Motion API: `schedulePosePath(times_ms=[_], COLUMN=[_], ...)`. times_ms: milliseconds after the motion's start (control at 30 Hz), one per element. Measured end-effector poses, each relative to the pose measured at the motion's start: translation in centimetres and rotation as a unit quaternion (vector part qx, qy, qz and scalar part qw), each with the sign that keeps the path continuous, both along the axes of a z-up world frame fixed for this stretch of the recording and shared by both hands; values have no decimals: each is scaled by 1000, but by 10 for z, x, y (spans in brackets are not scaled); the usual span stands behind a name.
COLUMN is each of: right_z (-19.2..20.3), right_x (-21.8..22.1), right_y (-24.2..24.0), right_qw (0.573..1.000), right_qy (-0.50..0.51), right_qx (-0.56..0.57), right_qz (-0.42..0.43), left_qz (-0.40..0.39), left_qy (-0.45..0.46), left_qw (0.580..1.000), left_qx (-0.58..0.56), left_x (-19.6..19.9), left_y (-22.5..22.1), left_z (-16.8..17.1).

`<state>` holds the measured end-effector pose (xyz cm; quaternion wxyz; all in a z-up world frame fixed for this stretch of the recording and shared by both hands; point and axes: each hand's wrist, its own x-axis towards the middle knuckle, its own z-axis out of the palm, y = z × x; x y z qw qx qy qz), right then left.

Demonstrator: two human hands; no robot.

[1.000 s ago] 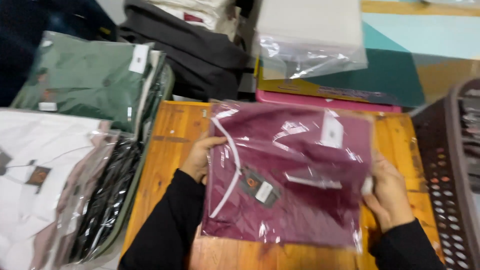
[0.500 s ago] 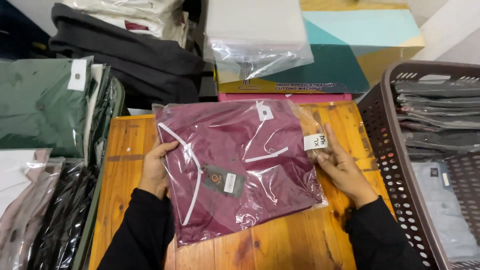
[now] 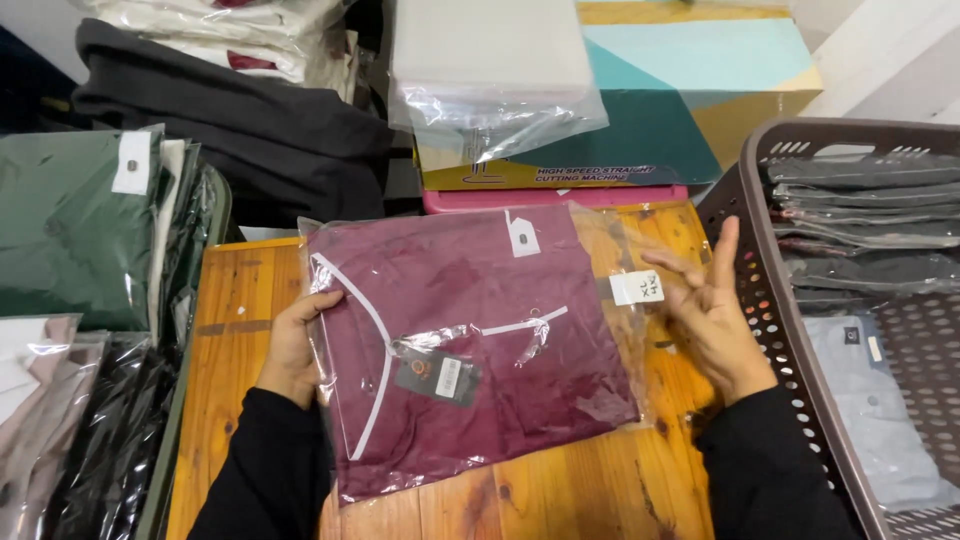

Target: Inserting folded garments into plastic bags and smoothing them out for final packaging.

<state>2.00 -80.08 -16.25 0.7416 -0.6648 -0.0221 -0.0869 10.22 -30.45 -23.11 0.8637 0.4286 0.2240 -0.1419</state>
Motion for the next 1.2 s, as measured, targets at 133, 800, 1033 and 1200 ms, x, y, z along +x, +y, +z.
schedulePosePath(times_ms=[133, 800, 1033, 1200], right_z=[11, 35, 28, 38], right_x=[-11, -16, -11, -19], right_y=[-2, -3, 12, 7], right_qw=[993, 903, 971, 983], right_qy=[30, 95, 191, 180], right_qx=[4, 287, -10, 9], right_qz=[118, 304, 147, 35], left_qz=[21, 96, 105, 146], left_qy=[-14, 29, 43, 13], left_qw=[1000, 995, 993, 989], left_qx=[4, 5, -40, 2], left_x=[16, 3, -1, 2], left_y=[24, -4, -4, -8], left_z=[-51, 31, 44, 51])
